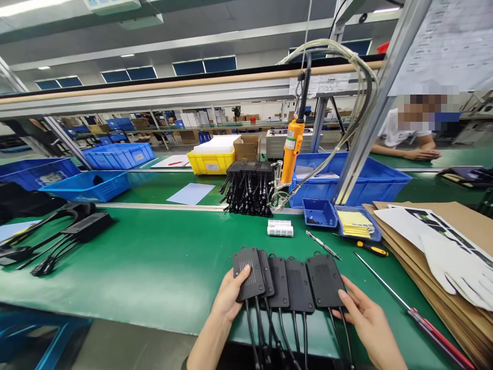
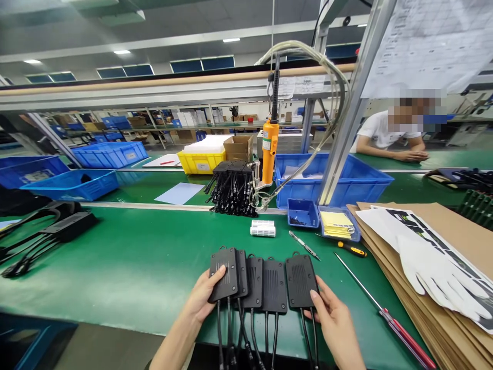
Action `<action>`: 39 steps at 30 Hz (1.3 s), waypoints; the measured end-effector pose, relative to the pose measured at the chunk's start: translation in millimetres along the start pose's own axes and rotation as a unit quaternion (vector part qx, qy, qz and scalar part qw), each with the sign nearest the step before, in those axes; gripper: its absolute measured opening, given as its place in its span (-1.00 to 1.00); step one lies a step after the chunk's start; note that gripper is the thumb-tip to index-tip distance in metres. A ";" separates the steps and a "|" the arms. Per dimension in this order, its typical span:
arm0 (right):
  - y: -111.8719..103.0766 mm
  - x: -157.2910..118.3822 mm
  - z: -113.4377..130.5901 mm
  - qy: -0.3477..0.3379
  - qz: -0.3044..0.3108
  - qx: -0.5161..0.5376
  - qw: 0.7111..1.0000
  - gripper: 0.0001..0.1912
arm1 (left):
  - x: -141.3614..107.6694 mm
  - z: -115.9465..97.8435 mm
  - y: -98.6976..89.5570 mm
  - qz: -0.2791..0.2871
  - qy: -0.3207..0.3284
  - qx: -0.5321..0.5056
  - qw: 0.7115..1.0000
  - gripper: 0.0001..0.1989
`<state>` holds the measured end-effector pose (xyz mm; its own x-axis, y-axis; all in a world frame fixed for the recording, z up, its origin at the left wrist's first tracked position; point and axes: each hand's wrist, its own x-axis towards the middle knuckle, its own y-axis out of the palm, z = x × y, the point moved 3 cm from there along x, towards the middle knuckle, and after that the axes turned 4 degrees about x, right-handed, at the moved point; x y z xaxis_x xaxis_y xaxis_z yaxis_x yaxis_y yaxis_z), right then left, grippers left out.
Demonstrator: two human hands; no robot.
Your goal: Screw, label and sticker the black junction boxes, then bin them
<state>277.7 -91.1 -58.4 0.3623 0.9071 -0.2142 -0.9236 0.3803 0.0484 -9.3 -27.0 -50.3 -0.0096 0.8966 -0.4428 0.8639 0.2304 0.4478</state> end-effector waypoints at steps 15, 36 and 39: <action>91.5 -48.5 3.3 -0.385 0.241 -0.456 0.766 -0.52 | 11.9 -82.0 -69.8 0.028 -0.002 0.105 0.994 -0.56; 27.6 41.5 -7.9 -0.295 0.222 -0.593 0.715 0.07 | -2.8 -32.5 -89.9 0.106 0.316 0.692 0.640 0.15; 21.8 45.3 -7.6 -0.304 0.232 -0.590 0.710 0.01 | -8.7 -21.5 -84.9 0.076 0.302 0.707 0.635 0.11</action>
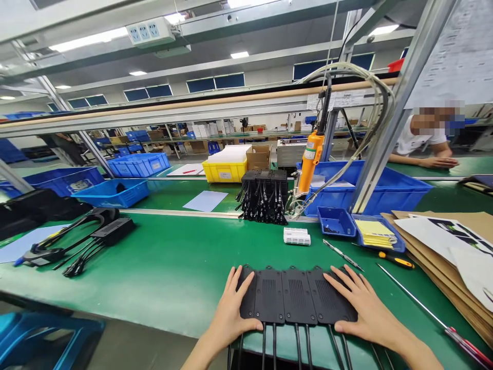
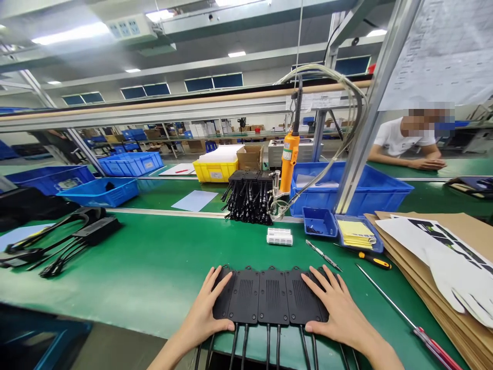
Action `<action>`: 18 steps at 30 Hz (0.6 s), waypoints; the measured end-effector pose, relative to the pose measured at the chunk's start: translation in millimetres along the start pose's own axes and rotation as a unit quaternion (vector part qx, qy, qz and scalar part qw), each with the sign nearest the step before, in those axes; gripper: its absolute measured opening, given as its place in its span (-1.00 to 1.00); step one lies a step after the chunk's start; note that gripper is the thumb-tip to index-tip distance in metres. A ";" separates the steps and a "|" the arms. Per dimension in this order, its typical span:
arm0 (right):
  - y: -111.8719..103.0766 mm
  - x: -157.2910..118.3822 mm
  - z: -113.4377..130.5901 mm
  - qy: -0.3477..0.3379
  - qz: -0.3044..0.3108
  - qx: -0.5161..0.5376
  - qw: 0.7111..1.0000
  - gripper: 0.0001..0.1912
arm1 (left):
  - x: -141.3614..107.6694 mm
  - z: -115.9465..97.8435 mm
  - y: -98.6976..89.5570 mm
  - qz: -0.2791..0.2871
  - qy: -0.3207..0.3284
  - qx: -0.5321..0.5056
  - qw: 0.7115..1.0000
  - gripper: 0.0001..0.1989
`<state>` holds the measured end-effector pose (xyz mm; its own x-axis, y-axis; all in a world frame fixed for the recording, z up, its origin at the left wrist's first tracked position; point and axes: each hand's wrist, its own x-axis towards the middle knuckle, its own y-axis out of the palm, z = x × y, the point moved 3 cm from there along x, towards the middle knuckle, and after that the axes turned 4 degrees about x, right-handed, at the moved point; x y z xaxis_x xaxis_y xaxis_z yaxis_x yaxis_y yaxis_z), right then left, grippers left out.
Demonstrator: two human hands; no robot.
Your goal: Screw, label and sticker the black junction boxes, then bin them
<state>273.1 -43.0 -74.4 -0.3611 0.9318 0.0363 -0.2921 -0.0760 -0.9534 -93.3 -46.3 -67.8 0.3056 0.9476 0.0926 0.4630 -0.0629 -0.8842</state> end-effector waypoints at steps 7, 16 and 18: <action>-17.6 22.5 -4.3 -0.021 0.007 0.026 0.999 -0.14 | 15.7 -16.6 -23.1 0.118 -0.028 0.083 0.989 0.12; -36.3 164.9 30.0 -0.059 -0.129 0.040 0.989 -0.68 | 133.5 -62.8 -23.6 0.035 0.093 -0.026 0.995 -0.62; -32.6 179.4 36.7 -0.057 -0.129 0.042 0.989 -0.67 | 150.0 -66.7 -16.0 0.015 0.102 -0.045 0.994 -0.63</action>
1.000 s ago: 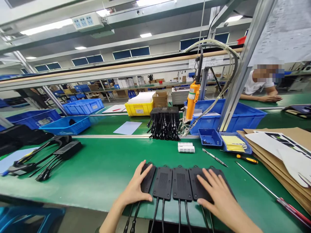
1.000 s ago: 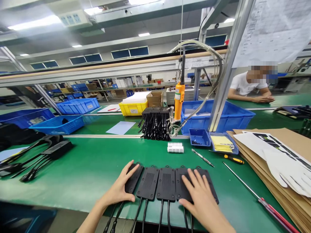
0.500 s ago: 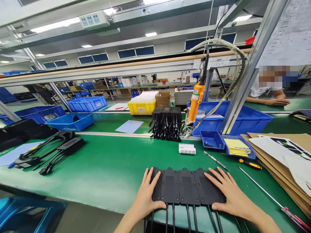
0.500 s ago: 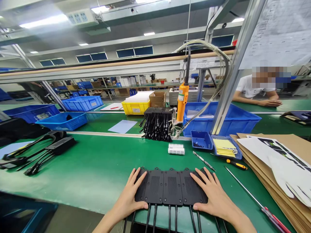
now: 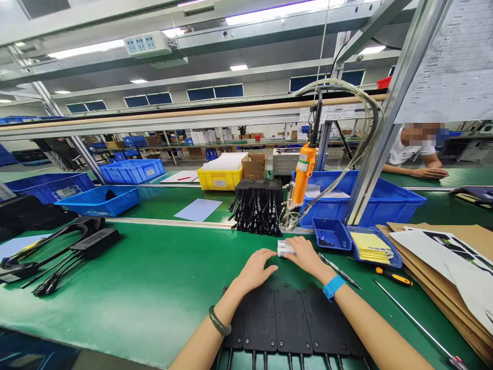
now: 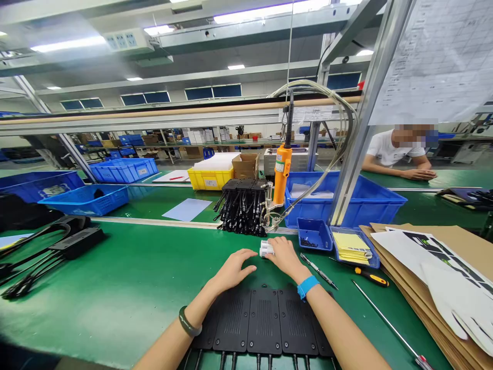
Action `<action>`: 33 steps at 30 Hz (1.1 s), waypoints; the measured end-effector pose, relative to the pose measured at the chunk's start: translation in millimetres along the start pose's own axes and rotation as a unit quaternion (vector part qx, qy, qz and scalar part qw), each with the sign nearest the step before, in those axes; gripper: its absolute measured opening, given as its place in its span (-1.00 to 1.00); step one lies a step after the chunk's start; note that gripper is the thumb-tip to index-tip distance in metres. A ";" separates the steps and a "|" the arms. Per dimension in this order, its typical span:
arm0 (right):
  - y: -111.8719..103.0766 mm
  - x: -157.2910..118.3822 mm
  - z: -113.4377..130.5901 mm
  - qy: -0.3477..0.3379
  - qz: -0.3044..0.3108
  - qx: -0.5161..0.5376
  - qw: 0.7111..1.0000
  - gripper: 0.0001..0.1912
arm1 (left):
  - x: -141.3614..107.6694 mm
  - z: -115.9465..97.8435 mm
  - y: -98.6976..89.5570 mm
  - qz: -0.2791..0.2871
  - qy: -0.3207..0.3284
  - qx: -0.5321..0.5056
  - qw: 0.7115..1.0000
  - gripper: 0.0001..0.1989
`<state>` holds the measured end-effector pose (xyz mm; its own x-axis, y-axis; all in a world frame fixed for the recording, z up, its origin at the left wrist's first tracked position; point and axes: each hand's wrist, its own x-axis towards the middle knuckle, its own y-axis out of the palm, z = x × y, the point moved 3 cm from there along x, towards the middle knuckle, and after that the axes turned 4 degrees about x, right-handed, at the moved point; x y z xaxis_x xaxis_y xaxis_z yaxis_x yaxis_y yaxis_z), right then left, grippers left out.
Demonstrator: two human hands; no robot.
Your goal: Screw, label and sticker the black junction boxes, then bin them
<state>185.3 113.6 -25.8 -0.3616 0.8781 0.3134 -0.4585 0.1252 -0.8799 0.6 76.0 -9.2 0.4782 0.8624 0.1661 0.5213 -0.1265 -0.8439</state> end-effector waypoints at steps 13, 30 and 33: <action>-7.3 -49.2 38.3 -0.027 0.003 0.111 0.993 -0.86 | -5.5 -1.9 10.2 -0.043 -0.012 -0.137 0.990 -0.92; -14.3 -59.5 47.5 -0.032 -0.142 0.155 0.977 -0.90 | -13.6 -13.1 22.0 -0.016 -0.013 -0.233 0.972 -0.68; -13.5 -59.7 45.2 -0.028 -0.144 0.159 0.976 -0.90 | -14.5 -12.7 22.1 -0.018 -0.013 -0.235 0.972 -0.64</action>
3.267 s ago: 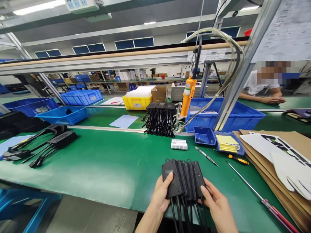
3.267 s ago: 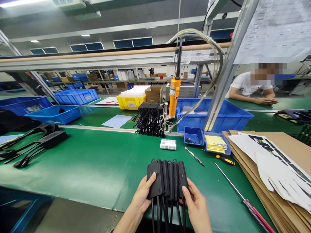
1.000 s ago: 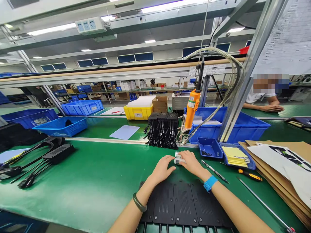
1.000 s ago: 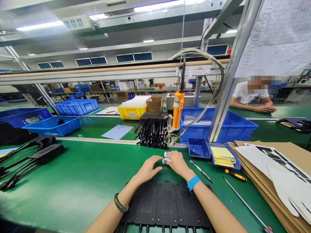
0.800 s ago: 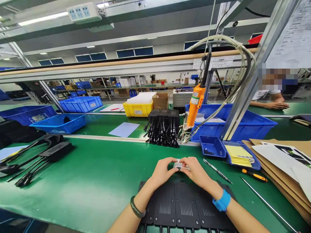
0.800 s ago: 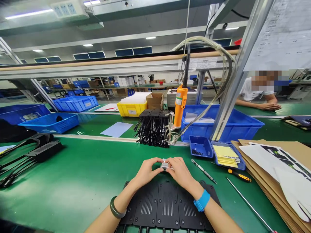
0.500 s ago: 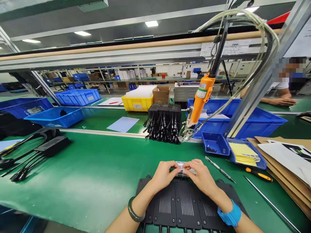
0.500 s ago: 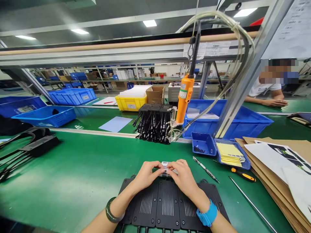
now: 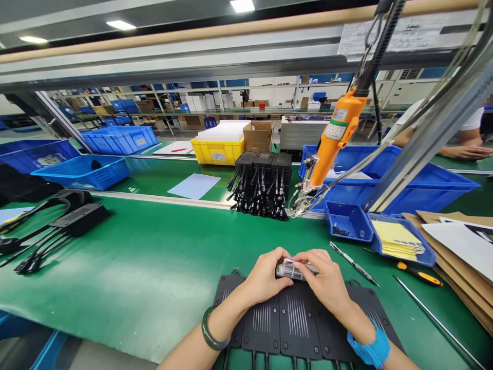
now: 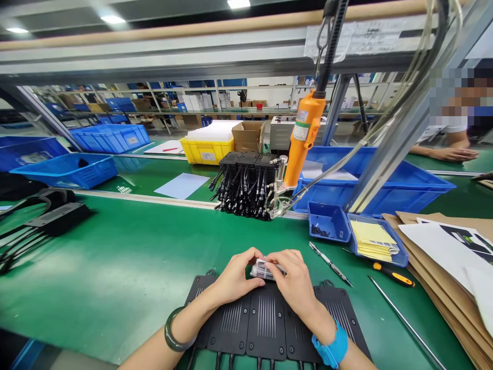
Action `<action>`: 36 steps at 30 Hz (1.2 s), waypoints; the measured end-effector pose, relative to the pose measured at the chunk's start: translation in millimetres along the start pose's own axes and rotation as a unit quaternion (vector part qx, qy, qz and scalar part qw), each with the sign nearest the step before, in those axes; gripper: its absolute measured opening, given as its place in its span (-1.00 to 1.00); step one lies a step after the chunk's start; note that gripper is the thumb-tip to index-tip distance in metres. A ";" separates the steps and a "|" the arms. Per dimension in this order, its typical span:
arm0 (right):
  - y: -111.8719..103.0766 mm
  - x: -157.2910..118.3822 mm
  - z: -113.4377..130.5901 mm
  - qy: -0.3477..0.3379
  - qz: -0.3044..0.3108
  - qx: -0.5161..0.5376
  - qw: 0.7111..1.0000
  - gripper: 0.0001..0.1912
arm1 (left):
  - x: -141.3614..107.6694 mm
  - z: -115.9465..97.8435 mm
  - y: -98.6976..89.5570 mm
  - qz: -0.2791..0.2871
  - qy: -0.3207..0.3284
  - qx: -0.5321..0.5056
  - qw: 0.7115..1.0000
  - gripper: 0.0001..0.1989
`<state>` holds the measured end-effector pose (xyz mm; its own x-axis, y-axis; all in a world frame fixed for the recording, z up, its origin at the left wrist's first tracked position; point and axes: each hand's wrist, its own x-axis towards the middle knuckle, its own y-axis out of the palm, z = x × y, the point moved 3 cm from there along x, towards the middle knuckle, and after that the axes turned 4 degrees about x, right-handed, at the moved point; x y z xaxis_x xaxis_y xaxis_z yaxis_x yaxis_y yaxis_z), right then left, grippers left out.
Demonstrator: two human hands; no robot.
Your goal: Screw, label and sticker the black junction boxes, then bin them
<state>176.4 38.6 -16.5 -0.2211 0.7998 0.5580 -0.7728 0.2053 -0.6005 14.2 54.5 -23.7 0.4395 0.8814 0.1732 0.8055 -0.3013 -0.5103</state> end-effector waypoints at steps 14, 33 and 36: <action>-10.9 0.6 20.7 -0.148 -0.058 -0.055 0.986 -0.89 | 1.6 0.4 -1.1 -0.022 0.008 -0.016 1.000 -0.71; -18.8 2.6 -19.0 -0.029 -0.037 -0.007 0.999 -0.83 | 3.4 3.1 -17.8 -0.082 0.020 -0.004 0.996 -0.88; -19.1 1.9 -17.7 -0.039 -0.030 -0.002 0.999 -0.77 | 4.0 4.5 -18.5 -0.090 0.012 -0.001 0.996 -0.91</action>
<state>201.3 46.2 -14.1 -0.2200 0.7391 0.6366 -0.7838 0.2546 -0.5665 -0.8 65.2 -17.4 0.2971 0.9125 0.2811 0.8731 -0.1404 -0.4669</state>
